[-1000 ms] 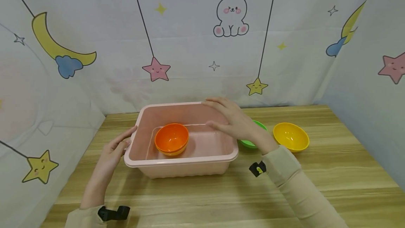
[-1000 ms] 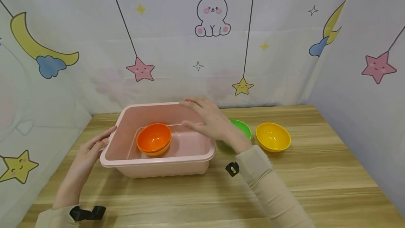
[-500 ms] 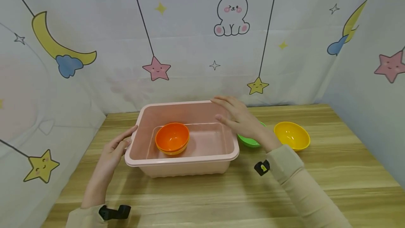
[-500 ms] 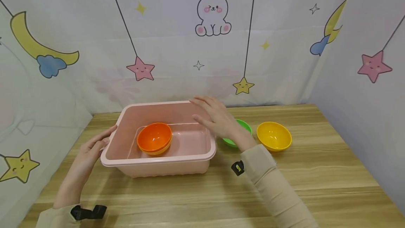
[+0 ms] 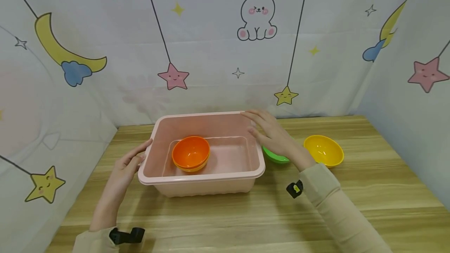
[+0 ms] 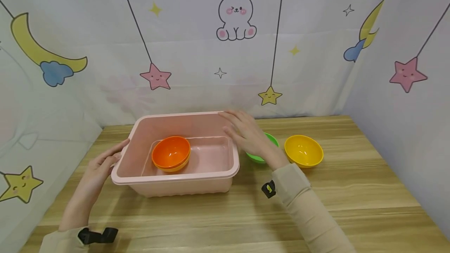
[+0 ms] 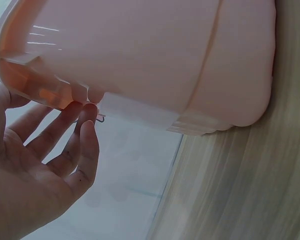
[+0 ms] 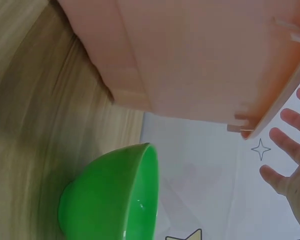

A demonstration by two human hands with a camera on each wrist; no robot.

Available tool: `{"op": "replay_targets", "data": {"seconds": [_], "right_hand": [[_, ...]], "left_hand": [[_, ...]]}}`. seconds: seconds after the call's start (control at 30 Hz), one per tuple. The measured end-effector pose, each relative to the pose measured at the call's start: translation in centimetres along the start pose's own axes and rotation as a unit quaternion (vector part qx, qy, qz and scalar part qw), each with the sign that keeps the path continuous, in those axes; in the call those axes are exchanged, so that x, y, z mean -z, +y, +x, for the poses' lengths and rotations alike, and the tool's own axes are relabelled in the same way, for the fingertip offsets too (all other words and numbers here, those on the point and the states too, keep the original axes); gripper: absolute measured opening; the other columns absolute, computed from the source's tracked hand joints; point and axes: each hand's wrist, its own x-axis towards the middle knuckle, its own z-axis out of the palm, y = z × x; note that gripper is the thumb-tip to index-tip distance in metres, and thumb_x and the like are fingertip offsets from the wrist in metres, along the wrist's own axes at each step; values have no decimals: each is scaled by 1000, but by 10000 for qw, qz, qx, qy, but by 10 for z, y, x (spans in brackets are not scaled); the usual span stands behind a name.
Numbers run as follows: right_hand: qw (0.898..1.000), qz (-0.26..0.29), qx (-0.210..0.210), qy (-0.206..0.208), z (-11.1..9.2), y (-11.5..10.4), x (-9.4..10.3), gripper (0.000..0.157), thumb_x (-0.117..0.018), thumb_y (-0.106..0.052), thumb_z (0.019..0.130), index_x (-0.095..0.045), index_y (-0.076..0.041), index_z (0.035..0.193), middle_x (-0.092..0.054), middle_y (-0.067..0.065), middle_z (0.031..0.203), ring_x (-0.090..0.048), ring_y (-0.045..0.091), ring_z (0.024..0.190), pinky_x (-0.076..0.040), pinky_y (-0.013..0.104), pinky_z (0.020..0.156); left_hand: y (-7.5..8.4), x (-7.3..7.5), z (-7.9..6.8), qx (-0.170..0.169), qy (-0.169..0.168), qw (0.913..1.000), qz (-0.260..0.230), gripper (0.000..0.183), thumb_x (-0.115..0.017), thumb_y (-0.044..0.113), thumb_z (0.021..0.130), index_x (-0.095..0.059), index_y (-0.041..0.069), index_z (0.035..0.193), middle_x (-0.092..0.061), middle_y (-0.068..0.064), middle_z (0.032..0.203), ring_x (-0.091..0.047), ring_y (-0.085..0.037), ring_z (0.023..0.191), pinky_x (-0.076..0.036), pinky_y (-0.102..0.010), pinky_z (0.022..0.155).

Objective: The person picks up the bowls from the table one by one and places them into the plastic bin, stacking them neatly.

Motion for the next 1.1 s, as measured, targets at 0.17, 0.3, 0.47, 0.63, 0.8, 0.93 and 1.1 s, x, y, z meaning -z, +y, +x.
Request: {"op": "replay_targets", "data": {"seconds": [0.17,0.3,0.47,0.63,0.8,0.93,1.1], "right_hand": [[10000,-9,8,89,-4,6,-1,45,-41,-30,103,-42,-17,146,-41,8,150,-33,29,140,-25,54,114],[9999,46,-21,137,-8,10,0,45,-41,-31,103,-42,-17,146,-41,9,149,-34,30,139,-27,56,112],[9997,45,-228,100,-14,15,0,46,-41,-34,103,-41,-19,146,-41,8,150,-35,31,138,-29,58,111],[9985,-17,-543,-44,-20,19,0,46,-40,-35,103,-39,-21,148,-37,9,152,-32,32,140,-26,60,112],[9975,-144,-673,-165,-24,24,-1,48,-42,-35,103,-36,-23,149,-35,9,153,-32,32,140,-25,59,112],[9964,-265,-742,-308,-28,27,-1,51,-45,-37,101,-34,-24,150,-34,9,153,-32,34,140,-24,60,113],[9954,-434,-726,-439,-32,32,-2,55,-51,-36,99,-35,-21,150,-34,13,152,-31,37,139,-23,62,112]], "left_hand": [[0,0,0,23,10,10000,27,46,-42,34,103,-42,19,147,-45,19,144,-50,12,114,-47,-13,85],[0,-1,0,26,21,10000,50,46,-42,34,103,-42,19,147,-45,18,144,-49,13,114,-47,-12,86],[1,-1,0,14,23,10000,51,46,-42,33,103,-42,19,147,-44,16,147,-49,13,114,-46,-12,86],[1,0,-1,-11,8,10000,37,46,-42,33,103,-42,20,147,-42,14,149,-48,14,115,-46,-12,86],[1,0,-1,-51,14,10000,-3,46,-42,32,103,-42,18,147,-43,17,147,-49,12,114,-47,-12,85],[0,0,0,-81,34,10000,-14,46,-43,31,103,-43,17,147,-45,20,143,-50,12,114,-47,-12,85],[1,0,0,-62,32,10000,12,46,-43,32,103,-43,17,147,-45,21,142,-49,12,114,-47,-12,86]]}}
